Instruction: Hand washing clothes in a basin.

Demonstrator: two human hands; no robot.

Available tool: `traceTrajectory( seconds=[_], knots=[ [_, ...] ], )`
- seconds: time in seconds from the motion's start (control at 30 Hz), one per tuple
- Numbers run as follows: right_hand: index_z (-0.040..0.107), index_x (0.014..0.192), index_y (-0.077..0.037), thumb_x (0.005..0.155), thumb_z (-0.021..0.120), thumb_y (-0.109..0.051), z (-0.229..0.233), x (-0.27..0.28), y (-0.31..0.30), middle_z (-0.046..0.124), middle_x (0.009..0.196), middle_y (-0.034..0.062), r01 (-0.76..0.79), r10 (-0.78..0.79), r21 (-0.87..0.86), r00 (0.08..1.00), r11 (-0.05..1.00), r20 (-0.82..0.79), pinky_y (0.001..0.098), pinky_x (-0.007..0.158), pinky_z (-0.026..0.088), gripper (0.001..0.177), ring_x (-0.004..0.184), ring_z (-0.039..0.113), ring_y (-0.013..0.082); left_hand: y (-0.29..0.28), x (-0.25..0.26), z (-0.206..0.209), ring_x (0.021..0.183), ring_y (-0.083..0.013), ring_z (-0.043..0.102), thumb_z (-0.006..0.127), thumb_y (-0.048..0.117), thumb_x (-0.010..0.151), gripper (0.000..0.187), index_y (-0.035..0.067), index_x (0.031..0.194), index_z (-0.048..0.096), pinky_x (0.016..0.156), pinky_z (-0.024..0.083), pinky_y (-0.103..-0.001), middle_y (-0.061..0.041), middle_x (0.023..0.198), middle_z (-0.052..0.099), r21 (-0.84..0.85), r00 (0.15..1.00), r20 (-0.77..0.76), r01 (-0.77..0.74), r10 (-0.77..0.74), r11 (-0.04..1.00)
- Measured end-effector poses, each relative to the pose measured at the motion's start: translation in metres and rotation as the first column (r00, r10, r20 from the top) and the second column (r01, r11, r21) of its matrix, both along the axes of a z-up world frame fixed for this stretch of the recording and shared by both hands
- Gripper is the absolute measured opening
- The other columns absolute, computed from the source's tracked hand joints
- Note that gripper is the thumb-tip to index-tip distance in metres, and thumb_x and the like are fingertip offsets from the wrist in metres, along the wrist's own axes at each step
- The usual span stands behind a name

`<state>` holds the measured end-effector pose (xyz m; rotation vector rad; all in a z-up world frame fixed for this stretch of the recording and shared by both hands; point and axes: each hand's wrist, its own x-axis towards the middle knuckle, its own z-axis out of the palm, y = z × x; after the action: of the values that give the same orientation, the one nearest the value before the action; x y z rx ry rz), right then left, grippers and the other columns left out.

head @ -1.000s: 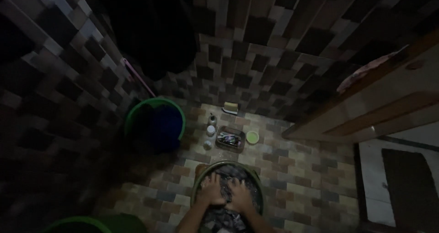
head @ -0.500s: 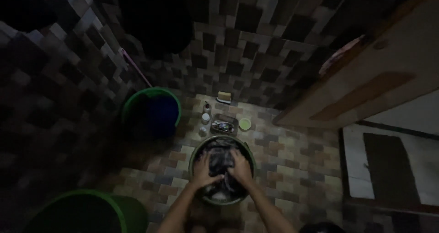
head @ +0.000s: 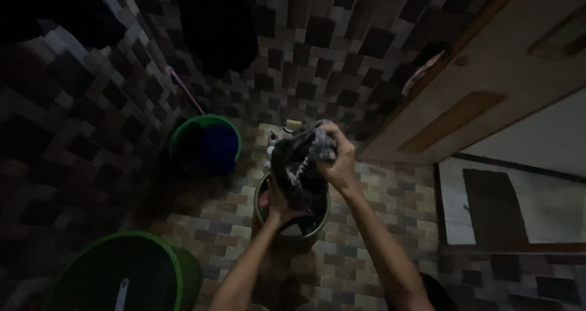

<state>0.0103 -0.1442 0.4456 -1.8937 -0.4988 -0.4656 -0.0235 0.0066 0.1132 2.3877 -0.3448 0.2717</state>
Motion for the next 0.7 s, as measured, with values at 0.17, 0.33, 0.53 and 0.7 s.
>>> traceTrajectory(
  seconds=[0.17, 0.33, 0.53, 0.7],
  knots=[
    [0.059, 0.120, -0.008, 0.099, 0.070, -0.016, 0.060, -0.012, 0.007, 0.069, 0.104, 0.0046, -0.082, 0.078, 0.129, 0.996, 0.988, 0.035, 0.0342, 0.087, 0.057, 0.025, 0.097, 0.068, 0.0148, -0.008, 0.021, 0.104, 0.140, -0.0457, 0.034, 0.090, 0.055, 0.045, 0.140, 0.002, 0.153, 0.019, 0.119, 0.028, -0.053, -0.025, 0.156, 0.031, -0.488, 0.982, -0.099, -0.190, 0.163, 0.852],
    [0.058, 0.124, -0.010, 0.103, 0.068, -0.017, 0.044, -0.014, -0.002, 0.065, 0.118, 0.0032, -0.132, 0.109, 0.152, 0.983, 0.980, 0.149, 0.0360, 0.100, 0.055, 0.024, 0.111, 0.065, 0.0158, -0.009, 0.049, 0.096, 0.132, -0.0366, 0.047, 0.065, 0.049, 0.077, 0.092, 0.002, 0.150, 0.036, 0.112, 0.038, -0.046, -0.018, 0.146, 0.046, -0.915, 0.960, -0.280, -0.260, -0.021, 0.309],
    [0.054, 0.132, -0.009, 0.095, 0.077, -0.023, -0.036, -0.018, -0.065, 0.062, 0.124, 0.0041, -0.043, 0.019, 0.393, 0.998, 0.918, 0.067, 0.0415, 0.098, 0.053, 0.045, 0.116, 0.061, 0.0205, 0.013, 0.108, 0.026, 0.123, -0.0277, 0.059, 0.040, 0.044, 0.108, 0.058, 0.003, 0.147, 0.052, 0.106, 0.047, -0.040, -0.011, 0.137, 0.060, -0.844, 0.915, -0.302, -0.387, -0.268, -0.371],
    [0.044, 0.149, -0.009, 0.095, 0.075, -0.027, -0.149, -0.032, -0.088, 0.049, 0.148, 0.0140, 0.316, -0.307, 0.033, 0.938, 0.948, -0.162, 0.0456, 0.112, 0.041, 0.065, 0.138, 0.047, 0.0328, 0.016, 0.133, -0.020, 0.120, -0.0315, 0.060, 0.037, 0.040, 0.107, 0.058, 0.003, 0.151, 0.043, 0.103, 0.050, -0.044, -0.014, 0.136, 0.058, -0.883, 0.887, -0.456, -0.461, -0.068, -0.087]
  ],
)
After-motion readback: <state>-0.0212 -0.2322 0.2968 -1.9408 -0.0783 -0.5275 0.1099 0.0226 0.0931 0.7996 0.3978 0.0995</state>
